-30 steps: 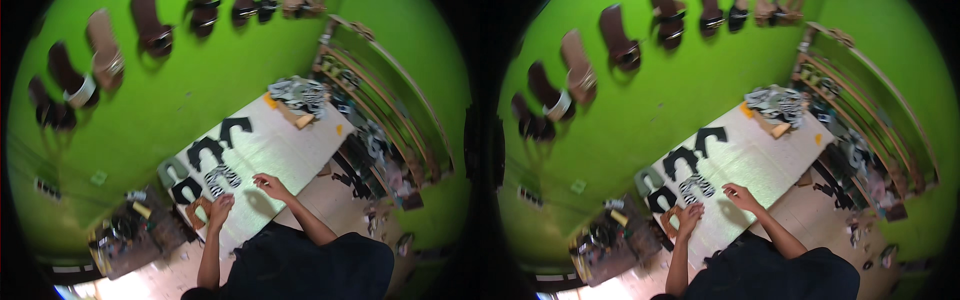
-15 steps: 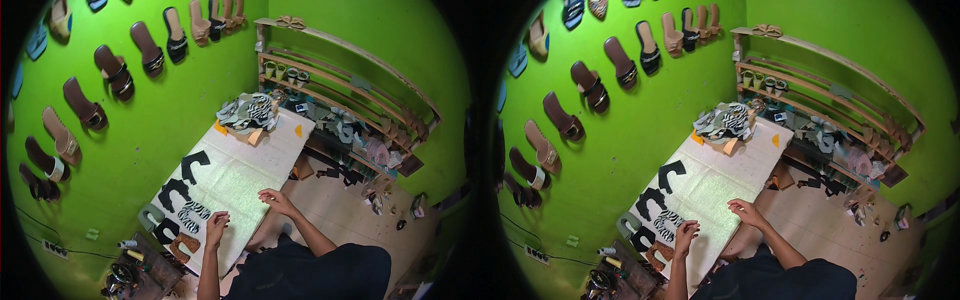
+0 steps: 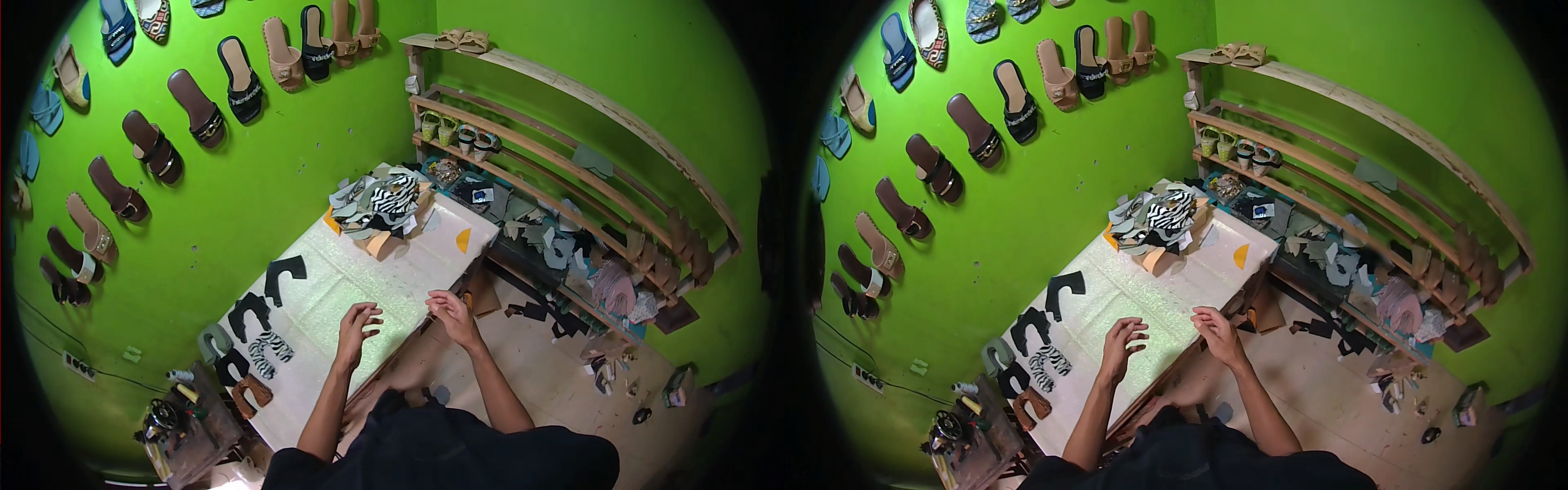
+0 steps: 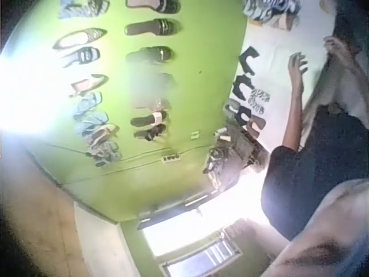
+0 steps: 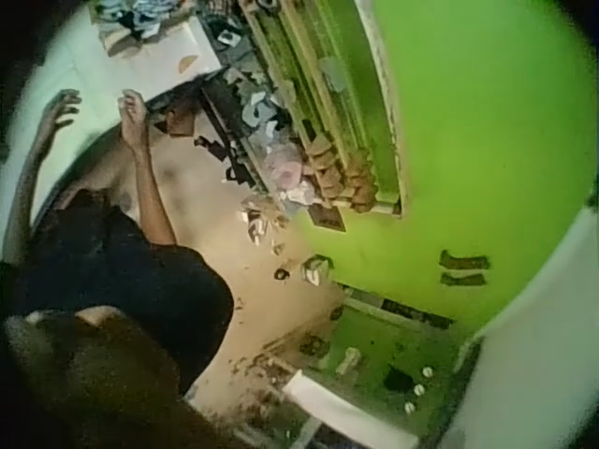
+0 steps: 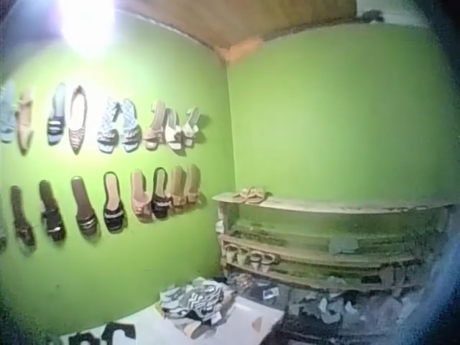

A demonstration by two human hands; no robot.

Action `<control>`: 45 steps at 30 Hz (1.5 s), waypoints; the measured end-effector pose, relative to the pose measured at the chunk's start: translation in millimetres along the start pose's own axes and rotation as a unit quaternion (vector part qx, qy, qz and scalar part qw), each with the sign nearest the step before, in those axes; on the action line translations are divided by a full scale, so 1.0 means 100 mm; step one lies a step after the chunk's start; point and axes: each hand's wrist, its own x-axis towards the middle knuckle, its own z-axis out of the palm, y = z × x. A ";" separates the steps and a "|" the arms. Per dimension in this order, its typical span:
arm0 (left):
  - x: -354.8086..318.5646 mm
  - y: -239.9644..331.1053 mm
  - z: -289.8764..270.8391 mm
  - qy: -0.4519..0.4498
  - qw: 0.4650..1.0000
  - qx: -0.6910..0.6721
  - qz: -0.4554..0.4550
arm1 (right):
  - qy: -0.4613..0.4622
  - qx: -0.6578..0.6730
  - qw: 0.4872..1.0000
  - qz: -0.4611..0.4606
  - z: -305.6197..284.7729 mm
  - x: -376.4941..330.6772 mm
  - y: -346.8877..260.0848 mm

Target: Organizing and inspecting zebra-patterned shoe upper components on a work table.

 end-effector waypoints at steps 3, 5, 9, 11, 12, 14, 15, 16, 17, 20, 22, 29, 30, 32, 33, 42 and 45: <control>0.18 0.11 0.31 -0.009 1.000 0.001 0.012 | -0.001 0.022 1.000 -0.006 -0.18 0.17 -0.06; 0.33 0.14 0.44 -0.024 0.999 0.015 0.018 | 0.000 0.016 1.000 -0.005 -0.29 0.28 -0.09; 0.68 0.10 0.57 -0.023 1.000 0.012 0.013 | 0.009 -0.002 1.000 -0.002 -0.48 0.56 -0.04; 0.89 0.10 0.62 -0.023 1.000 0.012 0.009 | 0.012 -0.023 1.000 0.001 -0.57 0.73 -0.03; 1.01 0.11 0.64 -0.026 0.999 0.010 0.017 | 0.012 -0.043 0.999 0.004 -0.61 0.83 -0.03; 1.23 0.13 0.64 -0.035 0.999 0.000 0.034 | 0.016 -0.060 0.998 0.000 -0.68 1.05 -0.02; 1.33 0.14 0.63 -0.039 0.999 -0.002 0.032 | 0.015 -0.076 0.997 -0.005 -0.71 1.14 -0.02; 1.44 0.17 0.61 -0.033 0.999 -0.001 0.031 | 0.016 -0.079 0.997 -0.005 -0.72 1.24 -0.03; 1.54 0.20 0.59 -0.027 0.999 0.000 0.030 | 0.013 -0.092 0.996 -0.006 -0.73 1.34 -0.04; 1.79 0.24 0.52 -0.023 0.999 0.003 0.023 | 0.013 -0.120 0.993 -0.002 -0.72 1.65 -0.05; 1.98 0.23 0.47 -0.021 1.000 -0.004 0.020 | 0.020 -0.135 0.991 0.007 -0.71 1.84 -0.03; 2.57 0.23 0.33 -0.007 1.000 0.003 0.028 | 0.003 -0.164 0.987 0.001 -0.72 2.51 0.14; 2.63 0.24 0.35 -0.004 1.000 0.003 0.021 | 0.000 -0.177 0.984 -0.005 -0.73 2.59 0.14; 2.78 0.29 0.39 0.000 0.999 0.029 0.040 | -0.001 -0.183 0.983 0.001 -0.76 2.78 0.20; 2.85 0.30 0.40 0.002 0.999 0.031 0.035 | -0.001 -0.191 0.982 0.003 -0.78 2.86 0.23; 3.69 0.24 0.61 0.056 0.993 0.068 0.073 | -0.030 -0.194 0.980 0.021 -0.97 3.71 0.58; 4.01 0.31 0.72 0.089 0.981 0.137 0.102 | -0.048 -0.197 0.979 0.016 -1.04 3.99 0.78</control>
